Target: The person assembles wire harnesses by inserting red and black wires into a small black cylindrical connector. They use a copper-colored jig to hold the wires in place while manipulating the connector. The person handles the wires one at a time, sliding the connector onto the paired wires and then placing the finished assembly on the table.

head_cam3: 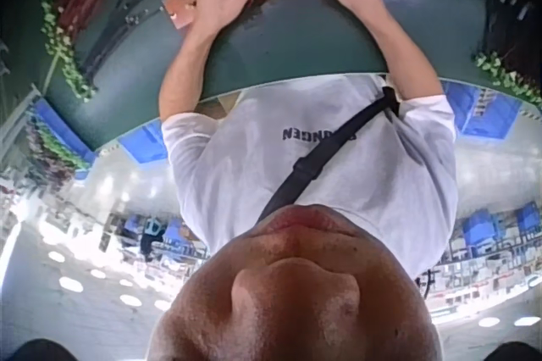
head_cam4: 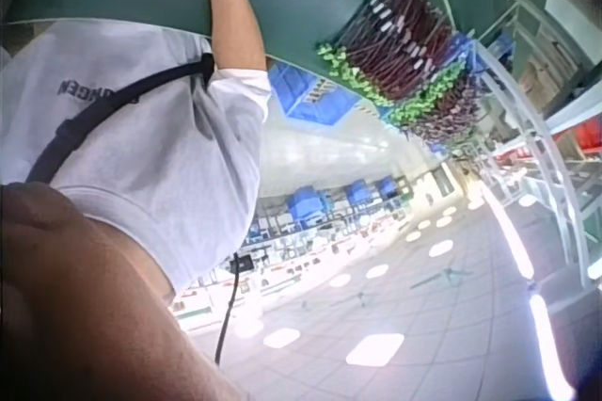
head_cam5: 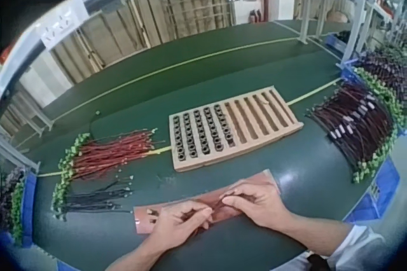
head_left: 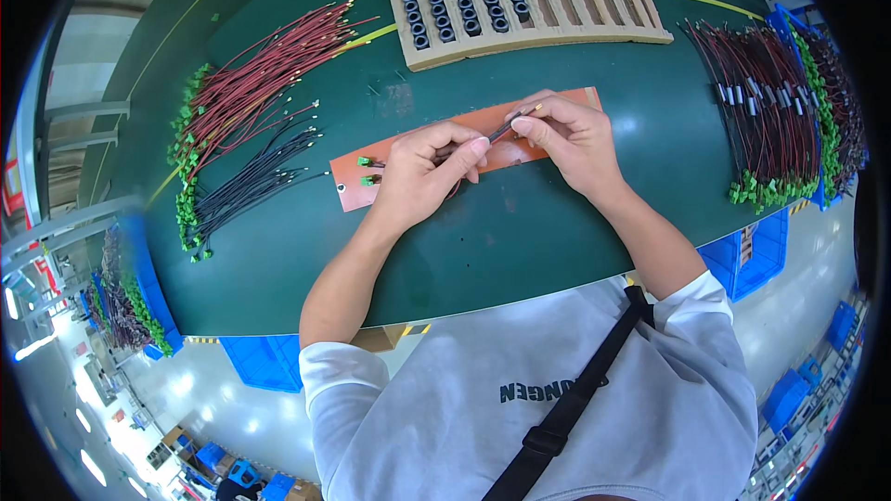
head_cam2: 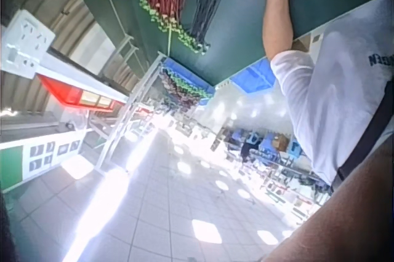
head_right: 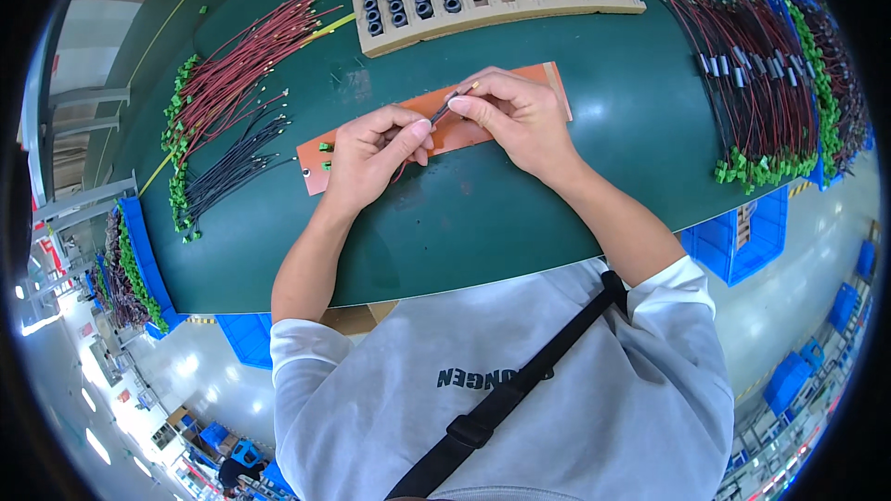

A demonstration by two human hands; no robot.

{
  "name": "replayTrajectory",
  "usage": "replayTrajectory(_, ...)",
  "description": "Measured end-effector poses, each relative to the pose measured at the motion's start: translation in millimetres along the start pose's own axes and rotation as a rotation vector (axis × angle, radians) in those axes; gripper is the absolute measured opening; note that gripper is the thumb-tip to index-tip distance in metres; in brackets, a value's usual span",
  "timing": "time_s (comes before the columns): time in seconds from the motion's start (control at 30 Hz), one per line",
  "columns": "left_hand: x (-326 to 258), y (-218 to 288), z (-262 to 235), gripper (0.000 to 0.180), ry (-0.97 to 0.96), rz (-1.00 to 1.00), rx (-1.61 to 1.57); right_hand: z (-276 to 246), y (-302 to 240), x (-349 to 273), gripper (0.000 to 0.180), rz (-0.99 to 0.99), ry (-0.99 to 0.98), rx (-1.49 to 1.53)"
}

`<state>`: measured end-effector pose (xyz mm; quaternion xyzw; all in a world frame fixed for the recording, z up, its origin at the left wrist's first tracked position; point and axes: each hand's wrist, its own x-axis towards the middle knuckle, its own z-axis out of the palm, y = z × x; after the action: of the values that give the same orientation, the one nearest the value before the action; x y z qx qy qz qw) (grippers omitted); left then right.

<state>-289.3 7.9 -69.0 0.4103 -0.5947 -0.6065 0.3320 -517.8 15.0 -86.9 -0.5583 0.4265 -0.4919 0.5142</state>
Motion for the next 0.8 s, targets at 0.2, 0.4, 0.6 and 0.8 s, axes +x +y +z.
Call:
replayTrajectory(0.2, -1.3, -4.7, 3.0, 0.014, 0.031, -0.005, -0.008, 0.2, 2.4, 0.9, 0.011, -0.022, -0.038, -0.001)
replayTrajectory(0.4, -1.7, -0.1, 4.8, 0.015, 0.031, 0.012, 0.063, -1.2, 0.7, 2.7, 0.012, 0.031, -0.078, -0.019)
replayTrajectory(0.6, -0.2, 0.9, 5.0, 0.017, 0.030, -0.025, 0.043, -1.8, 1.4, 4.0, 0.013, 0.011, -0.084, -0.070)
replayTrajectory(0.8, -0.2, 0.3, 5.1, 0.018, 0.039, -0.054, 0.064, -0.6, -1.7, 4.7, 0.013, 0.053, -0.083, -0.051)
